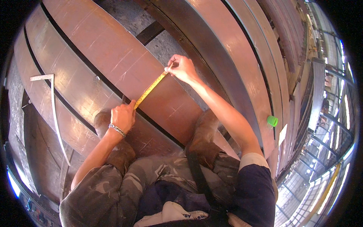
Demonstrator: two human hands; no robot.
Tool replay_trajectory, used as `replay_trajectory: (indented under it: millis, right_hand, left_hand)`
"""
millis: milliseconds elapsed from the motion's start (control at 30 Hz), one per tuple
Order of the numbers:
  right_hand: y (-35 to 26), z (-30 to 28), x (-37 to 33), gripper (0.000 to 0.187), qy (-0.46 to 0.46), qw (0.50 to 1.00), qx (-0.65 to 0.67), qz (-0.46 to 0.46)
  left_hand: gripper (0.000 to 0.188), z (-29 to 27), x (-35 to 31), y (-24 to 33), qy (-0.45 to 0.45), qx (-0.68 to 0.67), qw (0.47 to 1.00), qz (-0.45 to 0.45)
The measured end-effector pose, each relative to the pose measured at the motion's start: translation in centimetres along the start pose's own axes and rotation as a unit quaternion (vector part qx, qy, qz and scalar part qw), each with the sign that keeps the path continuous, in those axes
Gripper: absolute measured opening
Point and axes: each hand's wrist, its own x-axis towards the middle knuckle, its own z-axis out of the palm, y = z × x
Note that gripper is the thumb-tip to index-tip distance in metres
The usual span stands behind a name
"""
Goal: The person measures and marks large curved metal sheets using a tape measure, a square, and a white marker. They repeatedly measure distances, mark points, and draw lines to prepare the sheets for cutting or assembly.
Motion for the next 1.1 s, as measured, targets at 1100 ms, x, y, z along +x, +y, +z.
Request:
replay_trajectory:
  millis: [1100]
  right_hand:
    - [-4.8,3.3,0.5,0.018,-0.291,0.940,-0.113,-0.137]
  left_hand:
    - [0.030,0.0,0.4,-0.6,-0.021,0.013,1.000,0.013]
